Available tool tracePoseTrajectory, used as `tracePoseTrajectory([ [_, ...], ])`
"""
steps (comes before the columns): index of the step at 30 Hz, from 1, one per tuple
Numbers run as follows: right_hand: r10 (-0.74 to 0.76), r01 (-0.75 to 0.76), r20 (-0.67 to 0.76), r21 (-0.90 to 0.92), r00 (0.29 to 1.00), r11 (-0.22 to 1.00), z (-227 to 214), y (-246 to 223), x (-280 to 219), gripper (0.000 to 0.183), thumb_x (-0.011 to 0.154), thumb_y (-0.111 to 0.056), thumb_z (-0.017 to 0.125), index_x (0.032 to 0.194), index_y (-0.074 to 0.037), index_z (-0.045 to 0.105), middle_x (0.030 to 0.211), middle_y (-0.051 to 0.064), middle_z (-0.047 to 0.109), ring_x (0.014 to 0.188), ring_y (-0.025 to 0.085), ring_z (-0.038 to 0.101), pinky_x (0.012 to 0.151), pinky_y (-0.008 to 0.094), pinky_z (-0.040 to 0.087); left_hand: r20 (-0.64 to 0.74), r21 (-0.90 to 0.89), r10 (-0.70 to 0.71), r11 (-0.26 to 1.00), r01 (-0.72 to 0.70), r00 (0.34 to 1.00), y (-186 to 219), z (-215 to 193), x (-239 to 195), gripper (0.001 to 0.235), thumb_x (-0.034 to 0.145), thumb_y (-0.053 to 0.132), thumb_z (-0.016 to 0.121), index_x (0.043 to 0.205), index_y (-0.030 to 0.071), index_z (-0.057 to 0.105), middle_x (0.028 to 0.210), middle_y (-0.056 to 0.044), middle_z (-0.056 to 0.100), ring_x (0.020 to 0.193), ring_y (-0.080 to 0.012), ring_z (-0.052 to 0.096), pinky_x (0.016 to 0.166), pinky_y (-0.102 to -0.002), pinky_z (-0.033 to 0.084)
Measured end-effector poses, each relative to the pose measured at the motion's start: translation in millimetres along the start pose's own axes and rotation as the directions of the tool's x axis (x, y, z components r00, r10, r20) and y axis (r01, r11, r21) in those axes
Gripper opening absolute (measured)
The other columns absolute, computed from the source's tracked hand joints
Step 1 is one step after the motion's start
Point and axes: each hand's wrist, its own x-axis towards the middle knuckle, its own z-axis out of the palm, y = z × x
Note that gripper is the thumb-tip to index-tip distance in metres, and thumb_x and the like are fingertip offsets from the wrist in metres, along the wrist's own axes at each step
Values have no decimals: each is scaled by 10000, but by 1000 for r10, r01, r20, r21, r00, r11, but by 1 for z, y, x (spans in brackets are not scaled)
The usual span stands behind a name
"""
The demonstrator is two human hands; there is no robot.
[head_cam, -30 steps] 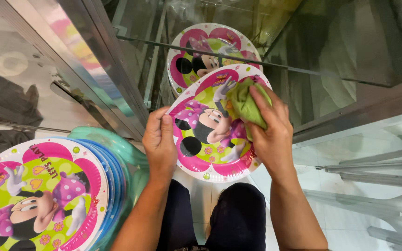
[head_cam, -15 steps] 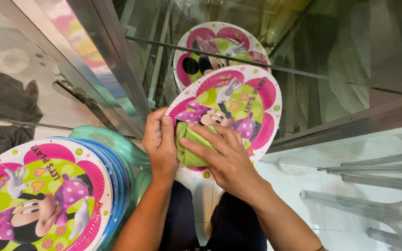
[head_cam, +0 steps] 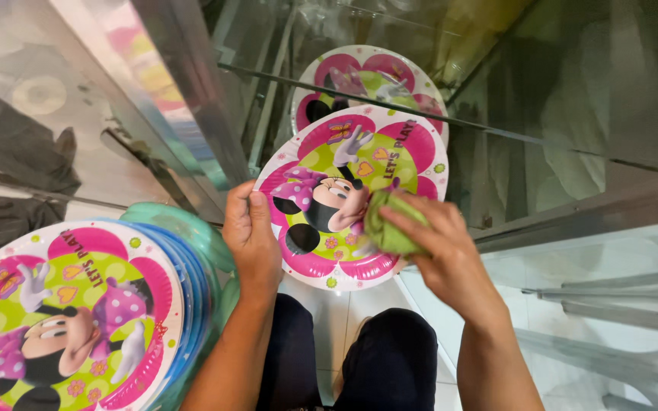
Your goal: The person wipes a stack of paper plates with a green cloth. They pick up each plate, wipe the surface, and place it on a glass shelf. The person repeats this process for multiple plates.
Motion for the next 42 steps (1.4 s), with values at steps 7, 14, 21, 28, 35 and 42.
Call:
tracePoseTrajectory([
  [7, 120, -143, -320, -47, 940, 989, 4, 4, 29, 560, 856, 60, 731, 1378, -126, 647, 1432, 138, 569, 1197, 328, 561, 1051, 424, 458, 32, -23, 0, 1000, 1, 999, 3, 1, -3, 234, 1072, 190, 480, 1090, 28, 649, 890, -73, 615, 868, -130, 515, 895, -335, 479],
  [14, 61, -61, -425, 13, 903, 998, 34, -19, 58, 592, 840, 94, 744, 1388, -91, 621, 1426, 201, 542, 1247, 392, 544, 1088, 474, 440, 39, -57, -41, 997, 43, 998, -3, -1, -7, 232, 1066, 187, 486, 1072, 28, 654, 863, -62, 627, 839, -121, 512, 858, -332, 489],
  [21, 28, 3, -239, 129, 971, 992, 62, -57, 63, 726, 822, 111, 664, 1455, -216, 529, 1474, 172, 528, 1250, 345, 508, 1101, 482, 392, 58, -19, -34, 999, 36, 998, -7, 2, -4, 240, 1065, 200, 486, 1065, 38, 663, 844, -68, 624, 821, -129, 522, 848, -345, 491],
  [28, -83, 86, -33, 115, 996, 990, 70, -70, 38, 685, 817, 92, 638, 1434, -197, 569, 1486, 101, 524, 1197, 355, 529, 976, 425, 403, -4, -117, -86, 989, 85, 996, 4, -1, -3, 233, 1065, 200, 483, 1065, 51, 663, 810, -43, 579, 803, -131, 490, 824, -329, 473],
  [35, -140, 120, 150, 133, 979, 984, 53, -69, 8, 713, 754, 65, 695, 1398, -224, 600, 1470, 57, 547, 1189, 342, 535, 925, 397, 405, -23, -106, -99, 990, 96, 995, 4, -9, -7, 237, 1070, 198, 483, 1074, 49, 667, 866, -70, 635, 837, -132, 515, 858, -337, 481],
  [42, -117, 98, 158, 121, 981, 988, 30, -62, -8, 714, 732, 96, 691, 1361, -237, 642, 1421, 77, 596, 1179, 377, 558, 959, 444, 422, -23, -114, -71, 991, 68, 997, 15, -24, -9, 246, 1085, 216, 457, 1091, 53, 640, 904, -71, 629, 846, -125, 529, 880, -327, 487],
])
